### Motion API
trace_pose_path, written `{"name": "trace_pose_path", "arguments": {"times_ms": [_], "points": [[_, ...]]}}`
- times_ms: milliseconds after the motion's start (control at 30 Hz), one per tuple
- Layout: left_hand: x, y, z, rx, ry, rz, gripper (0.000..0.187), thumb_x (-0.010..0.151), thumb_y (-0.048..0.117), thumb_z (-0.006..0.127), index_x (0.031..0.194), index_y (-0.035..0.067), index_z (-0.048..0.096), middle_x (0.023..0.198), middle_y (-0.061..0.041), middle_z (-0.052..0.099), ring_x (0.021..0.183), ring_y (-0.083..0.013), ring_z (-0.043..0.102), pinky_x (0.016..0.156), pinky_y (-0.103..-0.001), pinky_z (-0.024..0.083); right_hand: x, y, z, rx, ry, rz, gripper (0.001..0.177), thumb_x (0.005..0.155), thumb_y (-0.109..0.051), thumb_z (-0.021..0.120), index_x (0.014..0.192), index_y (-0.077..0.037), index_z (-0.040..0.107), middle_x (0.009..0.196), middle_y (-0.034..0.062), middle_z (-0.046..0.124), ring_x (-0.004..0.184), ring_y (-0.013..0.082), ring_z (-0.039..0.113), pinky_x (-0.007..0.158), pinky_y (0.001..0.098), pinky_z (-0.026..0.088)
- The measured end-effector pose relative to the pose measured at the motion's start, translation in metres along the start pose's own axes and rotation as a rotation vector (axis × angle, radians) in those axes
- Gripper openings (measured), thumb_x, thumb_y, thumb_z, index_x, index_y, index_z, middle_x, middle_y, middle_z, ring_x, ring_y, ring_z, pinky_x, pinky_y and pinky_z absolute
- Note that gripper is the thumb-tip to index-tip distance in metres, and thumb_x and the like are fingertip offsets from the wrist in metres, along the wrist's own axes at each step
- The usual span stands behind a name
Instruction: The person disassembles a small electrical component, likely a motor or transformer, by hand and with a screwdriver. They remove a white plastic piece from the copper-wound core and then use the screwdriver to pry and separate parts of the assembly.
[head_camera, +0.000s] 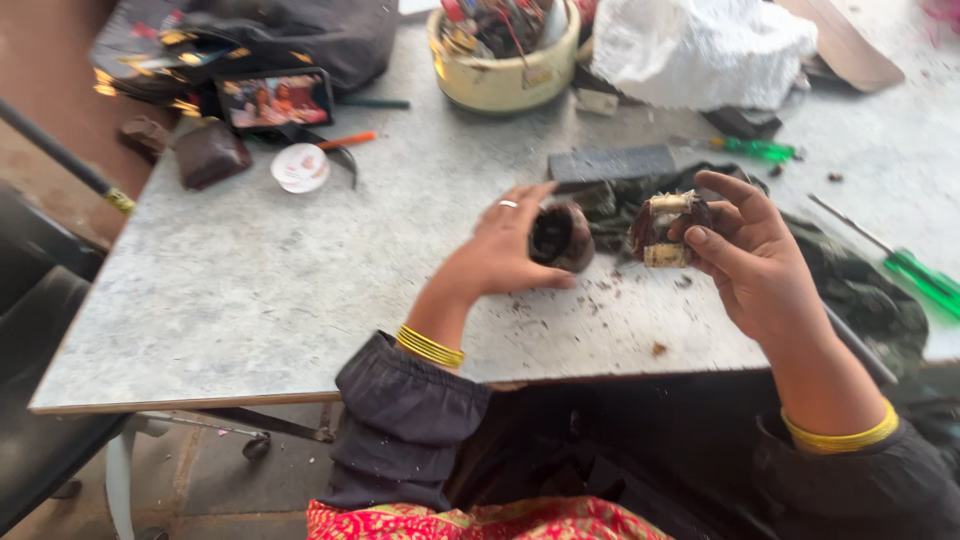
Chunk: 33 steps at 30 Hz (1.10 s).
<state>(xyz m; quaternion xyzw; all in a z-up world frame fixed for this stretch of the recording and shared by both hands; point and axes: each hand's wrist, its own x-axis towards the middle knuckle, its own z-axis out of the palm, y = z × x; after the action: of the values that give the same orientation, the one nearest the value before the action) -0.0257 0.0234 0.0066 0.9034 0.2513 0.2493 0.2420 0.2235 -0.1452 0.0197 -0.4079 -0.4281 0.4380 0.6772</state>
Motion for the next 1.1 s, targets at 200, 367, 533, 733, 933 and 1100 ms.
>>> {"name": "trace_pose_path", "arguments": {"times_ms": [200,367,533,733,933,1100], "points": [[0.031,0.001,0.001,-0.662,0.041,0.058,0.081,0.088,0.045,0.079,0.149,0.0,0.052,0.14,-0.017,0.062,0.132,-0.0282,0.06,0.11,-0.039,0.049,0.072,-0.013,0.024,-0.274,-0.227,0.015,0.062,0.093,-0.001,0.064,0.152,-0.004,0.045,0.12,0.0075,0.065,0.113,0.0155,0.062,0.097,0.032,0.053],[0.072,-0.025,0.006,-1.014,0.179,-0.011,0.055,0.097,0.028,0.075,0.136,-0.007,0.061,0.118,-0.011,0.071,0.102,-0.0166,0.069,0.088,-0.031,0.06,0.132,-0.003,0.042,-0.392,-0.242,-0.06,0.06,0.095,-0.006,0.066,0.152,-0.004,0.047,0.12,0.009,0.064,0.111,0.0143,0.061,0.095,0.0309,0.052],[0.067,-0.05,0.009,-1.107,0.372,-0.225,0.047,0.094,0.027,0.075,0.126,-0.007,0.065,0.102,-0.006,0.074,0.087,-0.0106,0.07,0.075,-0.027,0.06,0.156,0.027,0.049,-0.566,-0.107,-0.274,0.04,0.102,-0.015,0.066,0.14,-0.005,0.057,0.131,0.0087,0.06,0.117,0.0152,0.063,0.095,0.0328,0.056],[0.059,-0.045,0.014,-1.212,0.435,-0.239,0.048,0.095,0.027,0.075,0.124,-0.009,0.064,0.101,-0.009,0.074,0.088,-0.0115,0.072,0.077,-0.026,0.062,0.121,0.032,0.045,-1.149,-0.21,-0.63,0.043,0.087,-0.02,0.078,0.128,-0.014,0.068,0.132,0.0097,0.057,0.119,0.0241,0.061,0.099,0.039,0.055],[0.051,-0.031,0.016,-1.042,0.374,-0.204,0.047,0.096,0.028,0.074,0.124,-0.009,0.066,0.1,-0.01,0.075,0.083,-0.011,0.071,0.071,-0.024,0.059,0.111,0.021,0.058,-1.359,-0.316,-0.679,0.052,0.077,-0.026,0.083,0.127,-0.018,0.071,0.13,0.0082,0.058,0.117,0.0285,0.057,0.102,0.0457,0.051],[0.048,-0.029,0.008,-1.094,0.362,-0.252,0.045,0.095,0.029,0.072,0.123,-0.006,0.067,0.097,-0.009,0.075,0.079,-0.0099,0.073,0.069,-0.023,0.062,0.105,0.018,0.061,-1.381,-0.336,-0.674,0.052,0.075,-0.03,0.084,0.125,-0.02,0.074,0.131,0.0132,0.054,0.119,0.0321,0.054,0.092,0.0414,0.055]]}}
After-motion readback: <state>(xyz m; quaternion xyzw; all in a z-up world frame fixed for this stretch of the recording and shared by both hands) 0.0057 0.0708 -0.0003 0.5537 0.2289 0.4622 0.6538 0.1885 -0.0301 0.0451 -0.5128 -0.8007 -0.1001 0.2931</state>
